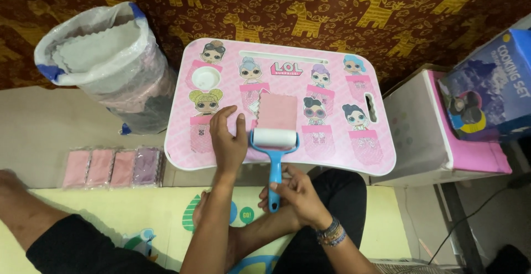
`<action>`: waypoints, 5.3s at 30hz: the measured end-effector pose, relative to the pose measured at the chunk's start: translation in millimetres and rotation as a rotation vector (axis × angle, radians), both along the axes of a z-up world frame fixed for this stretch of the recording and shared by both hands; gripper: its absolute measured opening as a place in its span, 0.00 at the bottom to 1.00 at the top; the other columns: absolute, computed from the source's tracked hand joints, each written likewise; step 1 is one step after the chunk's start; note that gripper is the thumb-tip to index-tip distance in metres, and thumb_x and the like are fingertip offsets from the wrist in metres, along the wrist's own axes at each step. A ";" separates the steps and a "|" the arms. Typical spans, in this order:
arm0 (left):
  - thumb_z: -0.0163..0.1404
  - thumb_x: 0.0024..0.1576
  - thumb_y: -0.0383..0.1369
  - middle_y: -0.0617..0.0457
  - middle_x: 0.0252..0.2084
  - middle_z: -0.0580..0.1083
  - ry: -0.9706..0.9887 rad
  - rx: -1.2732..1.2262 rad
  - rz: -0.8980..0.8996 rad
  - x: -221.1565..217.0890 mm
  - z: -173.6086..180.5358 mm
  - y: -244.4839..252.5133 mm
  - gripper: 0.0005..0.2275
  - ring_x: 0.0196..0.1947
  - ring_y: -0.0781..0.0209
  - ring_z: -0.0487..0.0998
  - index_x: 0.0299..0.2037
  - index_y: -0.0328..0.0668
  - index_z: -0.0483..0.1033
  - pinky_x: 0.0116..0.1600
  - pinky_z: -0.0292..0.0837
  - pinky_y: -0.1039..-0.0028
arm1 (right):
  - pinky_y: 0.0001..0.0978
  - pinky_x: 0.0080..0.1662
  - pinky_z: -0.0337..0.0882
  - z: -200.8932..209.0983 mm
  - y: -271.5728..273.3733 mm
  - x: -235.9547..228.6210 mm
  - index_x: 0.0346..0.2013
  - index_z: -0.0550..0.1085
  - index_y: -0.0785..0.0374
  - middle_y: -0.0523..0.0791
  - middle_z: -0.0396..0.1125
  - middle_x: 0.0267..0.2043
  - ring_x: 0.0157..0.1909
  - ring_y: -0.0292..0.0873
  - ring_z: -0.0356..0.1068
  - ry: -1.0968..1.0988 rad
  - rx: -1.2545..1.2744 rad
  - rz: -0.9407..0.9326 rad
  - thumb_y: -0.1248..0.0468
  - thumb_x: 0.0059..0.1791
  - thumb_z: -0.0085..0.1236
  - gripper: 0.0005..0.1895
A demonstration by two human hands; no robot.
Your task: Packing small pink items into individual plastic sleeves after cleaning a surface with a lint roller.
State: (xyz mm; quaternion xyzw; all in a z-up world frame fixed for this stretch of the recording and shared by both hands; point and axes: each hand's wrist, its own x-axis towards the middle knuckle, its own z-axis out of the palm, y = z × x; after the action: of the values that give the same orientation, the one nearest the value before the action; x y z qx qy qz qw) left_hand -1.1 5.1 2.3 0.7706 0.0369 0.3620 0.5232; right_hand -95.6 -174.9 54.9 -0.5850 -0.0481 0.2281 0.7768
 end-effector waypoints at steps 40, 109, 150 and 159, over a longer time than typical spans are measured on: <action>0.59 0.56 0.37 0.53 0.49 0.77 0.087 0.157 0.064 8.7 -22.9 0.6 0.12 0.58 0.47 0.74 0.48 0.47 0.78 0.63 0.64 0.54 | 0.51 0.31 0.81 24.9 -62.0 138.0 0.48 0.73 0.75 0.59 0.74 0.30 0.29 0.55 0.78 0.045 0.102 -0.343 0.65 0.50 0.56 0.16; 0.63 0.48 0.34 0.55 0.38 0.79 0.164 0.406 -0.467 -7.5 -10.2 -6.9 0.34 0.49 0.54 0.77 0.69 0.50 0.67 0.68 0.57 0.53 | 0.49 0.49 0.70 -66.9 -70.0 105.2 0.42 0.76 0.62 0.50 0.71 0.27 0.37 0.58 0.72 -0.769 -0.688 -0.269 0.67 0.52 0.57 0.05; 0.62 0.49 0.30 0.53 0.36 0.74 0.043 0.330 -0.218 -9.5 -14.1 -12.7 0.24 0.43 0.50 0.75 0.58 0.39 0.74 0.61 0.67 0.54 | 0.42 0.47 0.65 -63.4 -65.8 120.6 0.41 0.82 0.49 0.40 0.67 0.35 0.44 0.49 0.67 -1.085 -1.092 -0.270 0.66 0.50 0.56 0.10; 0.61 0.50 0.27 0.53 0.39 0.75 -0.035 0.227 -0.214 -9.0 -11.9 -5.4 0.16 0.46 0.50 0.76 0.50 0.41 0.78 0.57 0.71 0.59 | 0.44 0.54 0.67 -40.0 -38.8 186.2 0.40 0.81 0.49 0.39 0.75 0.47 0.54 0.46 0.70 -1.352 -1.003 0.024 0.69 0.45 0.60 0.13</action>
State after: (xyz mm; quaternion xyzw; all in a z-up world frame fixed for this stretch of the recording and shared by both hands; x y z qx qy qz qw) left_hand -10.1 -0.4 -9.6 0.8180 -0.0957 0.3193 0.4688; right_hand 90.7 -213.7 14.9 -0.8709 -0.4022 -0.1687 0.2264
